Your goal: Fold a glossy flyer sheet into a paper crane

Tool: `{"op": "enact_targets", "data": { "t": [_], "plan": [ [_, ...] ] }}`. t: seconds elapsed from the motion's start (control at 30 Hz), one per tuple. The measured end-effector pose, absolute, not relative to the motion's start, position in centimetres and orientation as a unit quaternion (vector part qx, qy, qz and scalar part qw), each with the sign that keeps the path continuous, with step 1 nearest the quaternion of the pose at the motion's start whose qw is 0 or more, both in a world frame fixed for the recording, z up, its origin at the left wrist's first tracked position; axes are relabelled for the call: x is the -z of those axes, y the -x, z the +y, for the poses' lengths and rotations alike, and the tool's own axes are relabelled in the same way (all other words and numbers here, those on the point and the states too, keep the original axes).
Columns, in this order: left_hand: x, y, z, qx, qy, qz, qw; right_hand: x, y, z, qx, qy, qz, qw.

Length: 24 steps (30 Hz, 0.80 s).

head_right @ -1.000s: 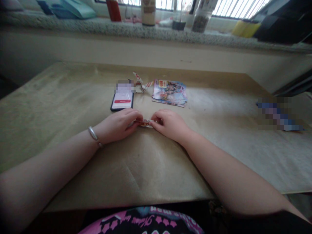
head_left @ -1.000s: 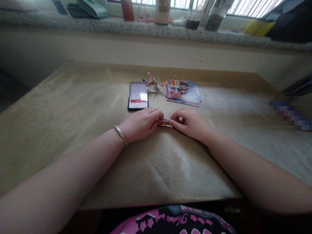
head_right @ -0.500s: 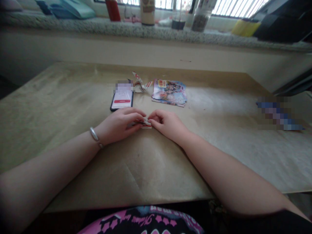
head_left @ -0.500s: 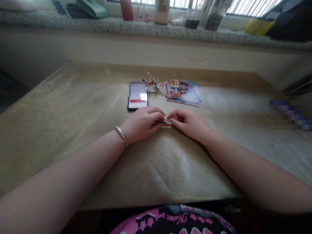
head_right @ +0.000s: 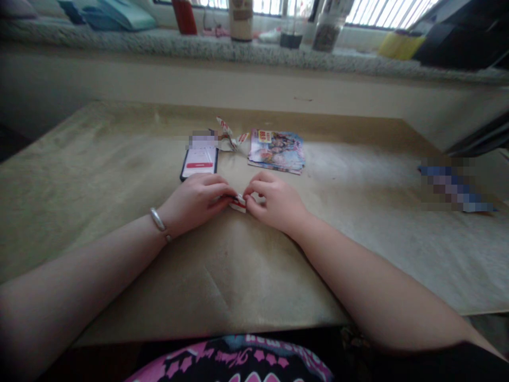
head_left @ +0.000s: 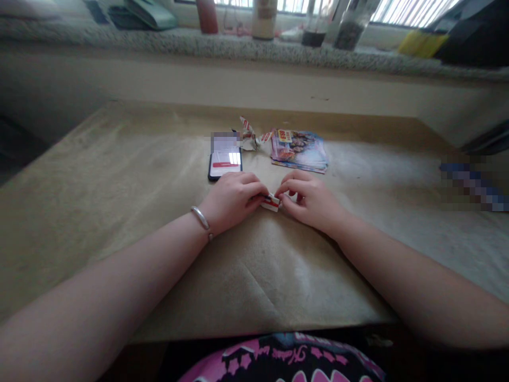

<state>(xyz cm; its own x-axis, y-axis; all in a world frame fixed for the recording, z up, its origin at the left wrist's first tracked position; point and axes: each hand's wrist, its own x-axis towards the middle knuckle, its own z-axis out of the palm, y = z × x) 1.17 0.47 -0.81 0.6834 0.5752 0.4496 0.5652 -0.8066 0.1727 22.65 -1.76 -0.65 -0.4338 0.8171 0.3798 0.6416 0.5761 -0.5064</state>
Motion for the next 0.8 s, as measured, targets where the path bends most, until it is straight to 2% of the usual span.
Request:
{"op": "enact_targets", "data": {
  "t": [0.23, 0.47, 0.6, 0.8],
  "plan": [
    [1.0, -1.1, 0.6, -0.241, -0.918, 0.315, 0.023, 0.8, -23.2, -1.4, -0.175, 0.382, -0.876, 0.235],
    [1.3, -1.0, 0.7, -0.242, -0.915, 0.32, 0.038, 1.1, -23.5, -1.1, -0.153, 0.364, -0.887, 0.238],
    [1.3, -1.1, 0.7, -0.242, -0.913, 0.324, 0.046, 1.1, -23.5, -0.9, -0.097, 0.359, -0.899, 0.231],
    [1.3, -1.1, 0.7, -0.237, -0.914, 0.324, 0.052, 0.6, -23.7, -0.8, 0.002, 0.364, -0.918, 0.157]
  ]
}}
